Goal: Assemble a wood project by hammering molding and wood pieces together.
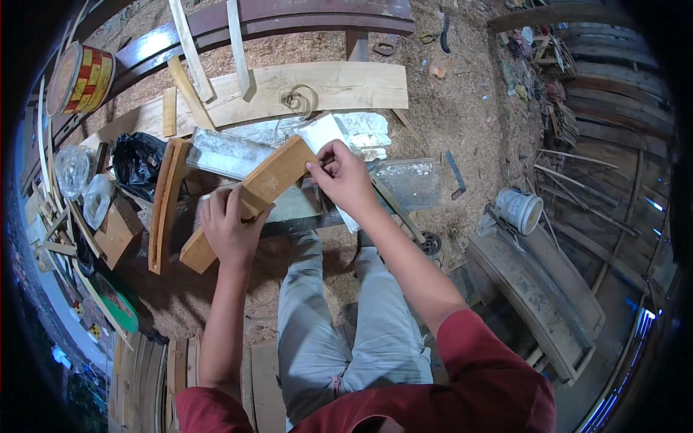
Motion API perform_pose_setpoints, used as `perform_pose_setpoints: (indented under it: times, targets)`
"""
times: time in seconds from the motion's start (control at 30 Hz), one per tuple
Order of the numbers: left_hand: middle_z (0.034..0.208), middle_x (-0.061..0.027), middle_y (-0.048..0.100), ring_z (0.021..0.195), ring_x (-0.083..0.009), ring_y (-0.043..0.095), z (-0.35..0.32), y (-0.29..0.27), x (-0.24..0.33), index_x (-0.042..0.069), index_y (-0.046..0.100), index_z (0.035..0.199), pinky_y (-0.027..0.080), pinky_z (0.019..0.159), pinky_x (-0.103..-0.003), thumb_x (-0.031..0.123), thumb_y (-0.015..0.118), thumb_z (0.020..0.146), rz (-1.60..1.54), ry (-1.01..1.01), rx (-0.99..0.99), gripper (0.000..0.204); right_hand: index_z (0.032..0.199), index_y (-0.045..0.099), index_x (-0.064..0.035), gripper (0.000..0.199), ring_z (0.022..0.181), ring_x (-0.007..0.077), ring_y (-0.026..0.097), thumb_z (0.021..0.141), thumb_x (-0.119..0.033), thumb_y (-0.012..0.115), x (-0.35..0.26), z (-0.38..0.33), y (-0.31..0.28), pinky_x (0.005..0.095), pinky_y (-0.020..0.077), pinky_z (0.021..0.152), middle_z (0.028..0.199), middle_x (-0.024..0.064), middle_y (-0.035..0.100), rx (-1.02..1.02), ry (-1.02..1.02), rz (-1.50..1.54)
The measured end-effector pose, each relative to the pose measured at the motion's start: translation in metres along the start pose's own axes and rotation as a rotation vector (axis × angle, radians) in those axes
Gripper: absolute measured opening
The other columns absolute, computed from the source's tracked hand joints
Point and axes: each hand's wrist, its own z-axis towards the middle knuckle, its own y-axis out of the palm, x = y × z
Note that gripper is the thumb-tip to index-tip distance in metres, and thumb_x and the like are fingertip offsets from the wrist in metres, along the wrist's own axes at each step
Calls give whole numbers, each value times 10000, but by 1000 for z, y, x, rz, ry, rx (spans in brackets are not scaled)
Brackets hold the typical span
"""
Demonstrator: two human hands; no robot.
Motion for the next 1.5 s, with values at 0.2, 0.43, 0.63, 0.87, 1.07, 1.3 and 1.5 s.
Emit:
perform_pose_setpoints:
  times: [0.2, 0.43, 0.63, 0.87, 1.07, 1.3, 1.5]
  targets:
    - [1149, -115, 662, 1095, -368, 631, -10, 4, -19, 75, 704, 1209, 504, 937, -496, 350, 1009, 645, 64, -104, -2, 698, 1040, 652, 0, 224, 711, 93, 690, 893, -66, 808, -4, 13, 25, 273, 560, 663, 825, 56, 719, -55, 36, 174]
    - [1192, -140, 662, 1127, -394, 630, -16, 23, -40, 57, 678, 1236, 502, 972, -505, 426, 1007, 633, -7, -236, 1, 780, 1162, 713, -40, 319, 935, 229, 735, 974, -277, 815, 2, 57, 16, 376, 561, 766, 1104, 145, 712, 86, -121, 237]
    - [1489, -232, 542, 1360, -436, 519, -30, 14, -67, 30, 602, 1458, 430, 1144, -512, 263, 846, 922, -140, -187, -125, 633, 1515, 554, -116, 801, 1260, 411, 599, 852, -415, 889, 27, -11, 8, 543, 432, 1099, 1211, 193, 671, 173, 25, -766]
    - [1652, -250, 408, 1478, -469, 398, -32, -3, -85, 44, 613, 1435, 326, 1222, -580, 270, 811, 929, -57, -117, -258, 588, 1374, 610, -64, 650, 1117, 434, 651, 862, -347, 893, 54, 0, -2, 545, 484, 980, 1179, 234, 693, 185, -13, -663]
    - [1387, -276, 611, 1258, -475, 600, -40, -24, -56, 44, 581, 1288, 495, 1016, -542, 218, 858, 912, -220, -271, -344, 498, 1214, 636, -8, 361, 957, 424, 734, 1004, -269, 768, 38, -26, -17, 476, 566, 830, 1090, 249, 739, 222, 3, -221]
    - [1022, -215, 723, 917, -369, 750, -71, -33, 3, 61, 477, 1312, 558, 810, -383, 159, 833, 946, -358, -526, -253, 520, 1292, 673, 6, 372, 1134, 335, 705, 1033, -256, 726, 100, -64, -111, 386, 543, 994, 1238, 206, 723, 50, 353, 278]
    - [1071, -123, 684, 991, -171, 674, -85, -11, 51, 33, 478, 1293, 541, 880, -315, 127, 821, 971, -545, -609, -129, 480, 1172, 714, 3, 434, 1232, 453, 565, 931, -341, 823, 144, -108, -92, 525, 465, 1064, 1338, 239, 580, 103, -69, -507]
